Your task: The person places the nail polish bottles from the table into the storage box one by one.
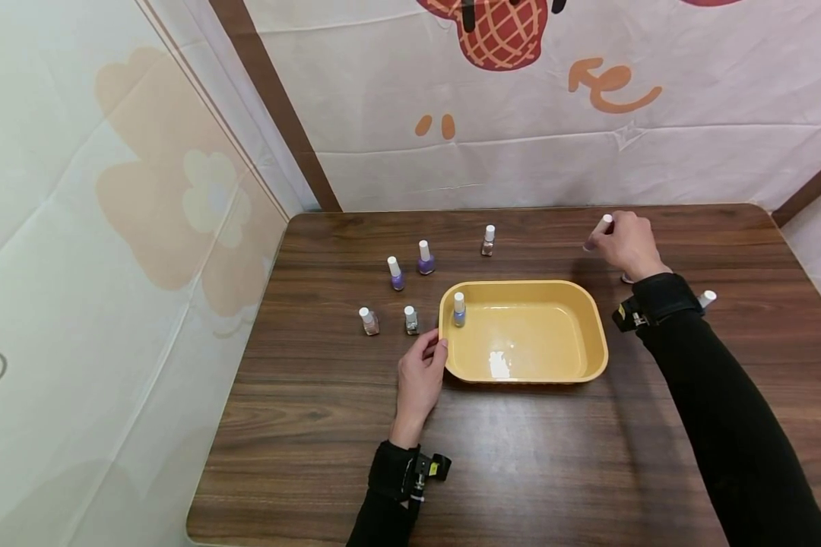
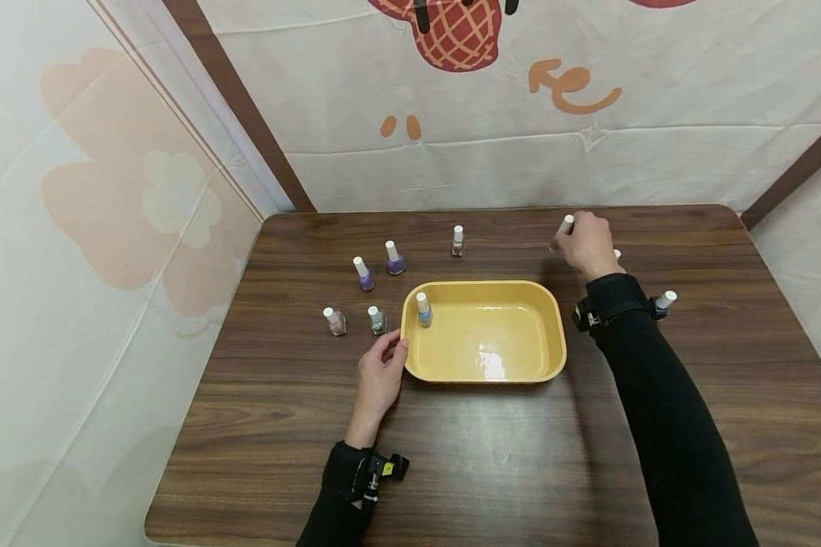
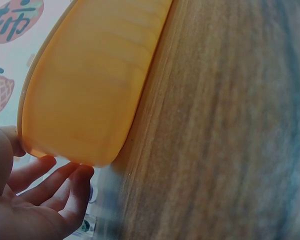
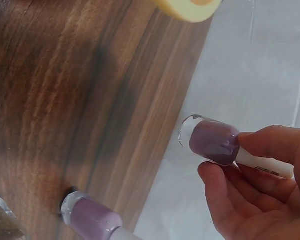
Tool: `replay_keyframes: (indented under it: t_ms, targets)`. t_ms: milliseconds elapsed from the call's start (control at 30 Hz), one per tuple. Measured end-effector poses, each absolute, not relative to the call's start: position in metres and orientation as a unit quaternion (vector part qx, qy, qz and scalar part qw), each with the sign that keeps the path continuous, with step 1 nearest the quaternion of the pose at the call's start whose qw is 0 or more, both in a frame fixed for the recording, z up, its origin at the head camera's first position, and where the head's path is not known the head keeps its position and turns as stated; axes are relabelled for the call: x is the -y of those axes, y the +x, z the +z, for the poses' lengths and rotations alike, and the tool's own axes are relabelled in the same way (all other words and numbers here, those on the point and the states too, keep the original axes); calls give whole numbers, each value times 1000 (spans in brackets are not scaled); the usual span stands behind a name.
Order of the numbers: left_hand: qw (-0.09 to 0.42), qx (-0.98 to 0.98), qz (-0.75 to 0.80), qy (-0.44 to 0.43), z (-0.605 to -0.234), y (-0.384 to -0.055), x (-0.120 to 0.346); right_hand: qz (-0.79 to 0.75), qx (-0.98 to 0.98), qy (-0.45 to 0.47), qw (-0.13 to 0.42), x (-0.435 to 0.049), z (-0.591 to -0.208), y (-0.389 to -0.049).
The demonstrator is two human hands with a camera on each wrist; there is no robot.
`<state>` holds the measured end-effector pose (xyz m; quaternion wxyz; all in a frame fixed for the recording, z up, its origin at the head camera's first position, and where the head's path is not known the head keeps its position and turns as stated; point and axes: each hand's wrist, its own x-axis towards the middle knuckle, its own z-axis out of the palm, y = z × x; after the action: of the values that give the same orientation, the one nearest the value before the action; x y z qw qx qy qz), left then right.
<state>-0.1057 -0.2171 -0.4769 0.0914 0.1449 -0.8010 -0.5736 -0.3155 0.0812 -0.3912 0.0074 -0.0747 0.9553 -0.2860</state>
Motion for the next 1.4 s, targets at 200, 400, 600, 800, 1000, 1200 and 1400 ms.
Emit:
replay_keyframes:
  t_ms: [200, 400, 600, 800, 1000, 1200, 1400]
  targets:
    - [89, 803, -571, 145, -477, -105, 218, -281, -956, -87, 2, -78, -386, -313]
    - [89, 804, -570, 144, -477, -105, 220, -277, -956, -102, -3, -73, -380, -310]
    - [83, 804, -570, 145, -477, -106, 220, -287, -951, -116, 1, -66, -371, -305]
    - [81, 804, -572, 145, -475, -106, 220, -295, -947, -127, 4, -60, -362, -300]
    - [80, 805, -569, 146, -475, -105, 220, -294, -946, -136, 1, -53, -356, -295]
    - [82, 806, -567, 146, -476, -105, 220, -298, -943, -148, -10, -43, -351, -289]
    - [84, 804, -571, 144, -476, -105, 220, -293, -941, -165, -21, -32, -346, -281]
